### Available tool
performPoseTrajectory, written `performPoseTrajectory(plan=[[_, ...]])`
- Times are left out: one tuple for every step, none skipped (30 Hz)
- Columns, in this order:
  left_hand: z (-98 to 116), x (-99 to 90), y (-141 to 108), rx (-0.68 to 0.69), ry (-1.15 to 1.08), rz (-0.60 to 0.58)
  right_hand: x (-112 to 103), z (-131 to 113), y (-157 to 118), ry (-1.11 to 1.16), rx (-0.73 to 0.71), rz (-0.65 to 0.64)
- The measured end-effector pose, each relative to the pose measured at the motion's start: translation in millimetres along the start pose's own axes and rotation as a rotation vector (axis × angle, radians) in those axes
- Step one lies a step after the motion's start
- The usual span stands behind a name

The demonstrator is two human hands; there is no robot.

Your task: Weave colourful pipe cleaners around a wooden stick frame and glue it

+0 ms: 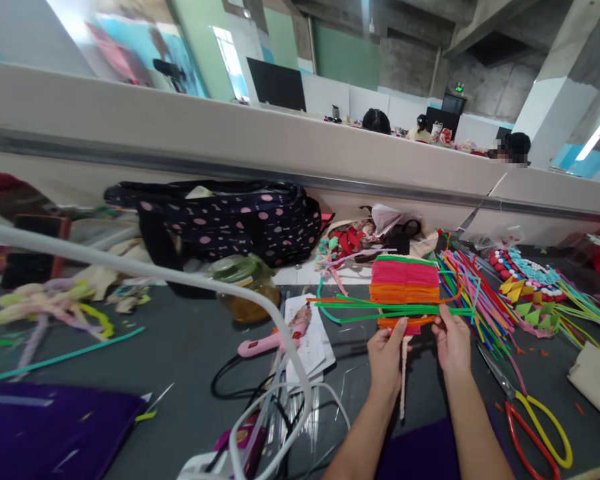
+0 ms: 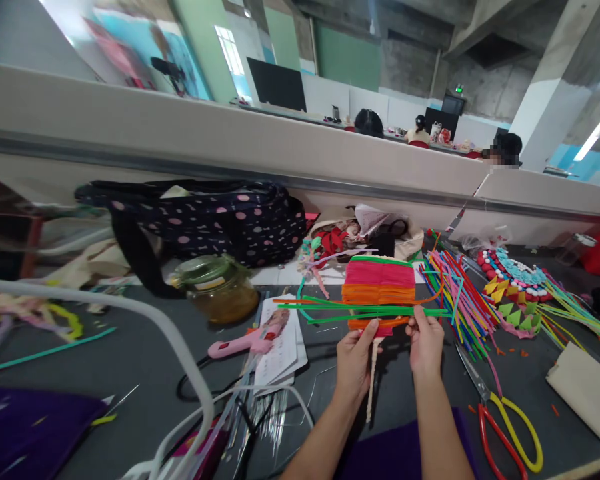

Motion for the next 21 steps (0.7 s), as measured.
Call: performPoseTrajectory(plan=[[1, 0.1, 0, 0.01, 0.006, -0.003, 0, -1, 0, 0.001, -0.011, 0.001], [2, 0.4, -1, 0.02, 0.012, -0.008, 1, -2, -1, 0.005, -0.018, 0.001], [3, 0.6, -1, 0.03, 0.02, -0.012, 1, -3, -1, 0.007, -0.022, 0.002], [4, 0.9, -1, 0.037, 0.028, -0.016, 1, -3, -1, 0.007, -0.024, 0.005], [4, 1.0, -1, 0.039, 0.035, -0.018, 1, -3, -1, 0.002, -0.026, 0.009], [4, 1.0, -1, 0.037, 0.039, -0.017, 1, -3, -1, -0.006, -0.028, 0.014], [3, 0.8, -1, 0.032, 0.041, -0.014, 1, -3, -1, -0.015, -0.029, 0.02], [2, 0.4, -1, 0.027, 0.042, -0.009, 0, -2, -1, -0.023, -0.029, 0.024], [2, 0.1, 0, 0.021, 0.042, -0.004, 0, -2, -1, -0.028, -0.027, 0.026], [1, -0.1, 0, 0.016, 0.043, 0.001, 0, -1, -2, -0.028, -0.026, 0.026], [0, -0.5, 1, 0.014, 0.045, 0.007, 0, -1, -2, -0.024, -0.024, 0.021], [1, -1.0, 1, 0.014, 0.044, 0.013, 1, -2, -1, -0.016, -0.022, 0.01], [1, -2.0, 2, 0.013, 0.04, 0.022, 0, -3, 0, -0.004, -0.02, -0.004], [2, -3.8, 3, 0.012, 0.03, 0.038, -1, -6, 3, 0.018, -0.018, -0.016], [4, -6.2, 4, 0.007, 0.018, 0.059, -4, -10, 7, 0.05, -0.018, -0.021], [5, -9.1, 5, -0.002, 0.004, 0.082, -9, -14, 13, 0.094, -0.019, -0.018], [7, -12.4, 7, -0.012, -0.013, 0.107, -16, -20, 21, 0.15, -0.023, 0.0], [8, -15.4, 9, -0.025, -0.025, 0.126, -25, -26, 31, 0.214, -0.026, 0.024], [11, -18.3, 11, -0.033, -0.04, 0.144, -34, -33, 42, 0.276, -0.031, 0.046], [14, -21.2, 13, -0.037, -0.059, 0.16, -42, -39, 54, 0.318, -0.034, 0.06], [17, -23.7, 15, -0.036, -0.078, 0.171, -49, -44, 65, 0.321, -0.037, 0.061]])
Point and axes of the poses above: each hand's wrist, its own y-axis towards the middle knuckle, its own x-axis out of the palm, z = x × y, the point moved 10 cm from there along y, towards the middle knuckle, and after that the axes turned 8 degrees about z, right-handed, at the moved point
